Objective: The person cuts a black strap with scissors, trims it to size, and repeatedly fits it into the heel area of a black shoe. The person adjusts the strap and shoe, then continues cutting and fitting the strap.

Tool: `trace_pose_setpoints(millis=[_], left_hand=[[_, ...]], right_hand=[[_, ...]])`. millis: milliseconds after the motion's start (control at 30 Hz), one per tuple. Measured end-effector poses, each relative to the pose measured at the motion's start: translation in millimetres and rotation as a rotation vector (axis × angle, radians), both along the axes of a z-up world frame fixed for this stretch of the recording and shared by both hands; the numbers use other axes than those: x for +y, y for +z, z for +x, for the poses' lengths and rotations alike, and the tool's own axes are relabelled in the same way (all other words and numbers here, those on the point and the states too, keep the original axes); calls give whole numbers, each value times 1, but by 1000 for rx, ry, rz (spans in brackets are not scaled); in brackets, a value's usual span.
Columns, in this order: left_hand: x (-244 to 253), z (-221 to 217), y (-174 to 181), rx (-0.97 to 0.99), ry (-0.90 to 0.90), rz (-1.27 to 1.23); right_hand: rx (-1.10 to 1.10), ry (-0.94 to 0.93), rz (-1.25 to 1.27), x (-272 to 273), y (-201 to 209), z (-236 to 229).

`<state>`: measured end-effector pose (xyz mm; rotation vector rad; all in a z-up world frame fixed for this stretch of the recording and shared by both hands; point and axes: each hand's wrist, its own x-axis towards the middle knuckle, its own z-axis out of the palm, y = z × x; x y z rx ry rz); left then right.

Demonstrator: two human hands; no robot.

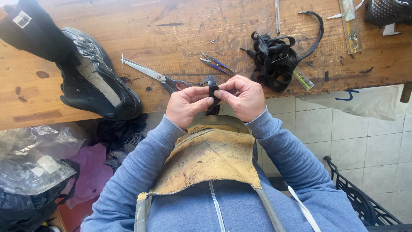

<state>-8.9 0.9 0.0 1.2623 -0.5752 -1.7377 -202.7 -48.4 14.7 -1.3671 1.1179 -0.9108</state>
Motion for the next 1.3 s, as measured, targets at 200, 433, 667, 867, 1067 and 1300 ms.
trace_pose_setpoints(millis=[200, 433, 667, 867, 1067, 1300], left_hand=[[1, -2, -3, 3, 12, 5], [3, -8, 5, -2, 71, -19], [5, -16, 5, -47, 53, -66], [5, -8, 8, -278, -54, -155], [-22, 19, 50, -1029, -231, -620], [-54, 15, 30, -882, -730, -876]], right_hand=[[-10, -2, -16, 0, 0, 1], [-125, -89, 251, 15, -14, 1], [-229, -107, 342, 28, -29, 7], [-213, -82, 290, 20, -37, -2], [-156, 3, 383, 16, -29, -9], [142, 337, 172, 3, -30, -17]])
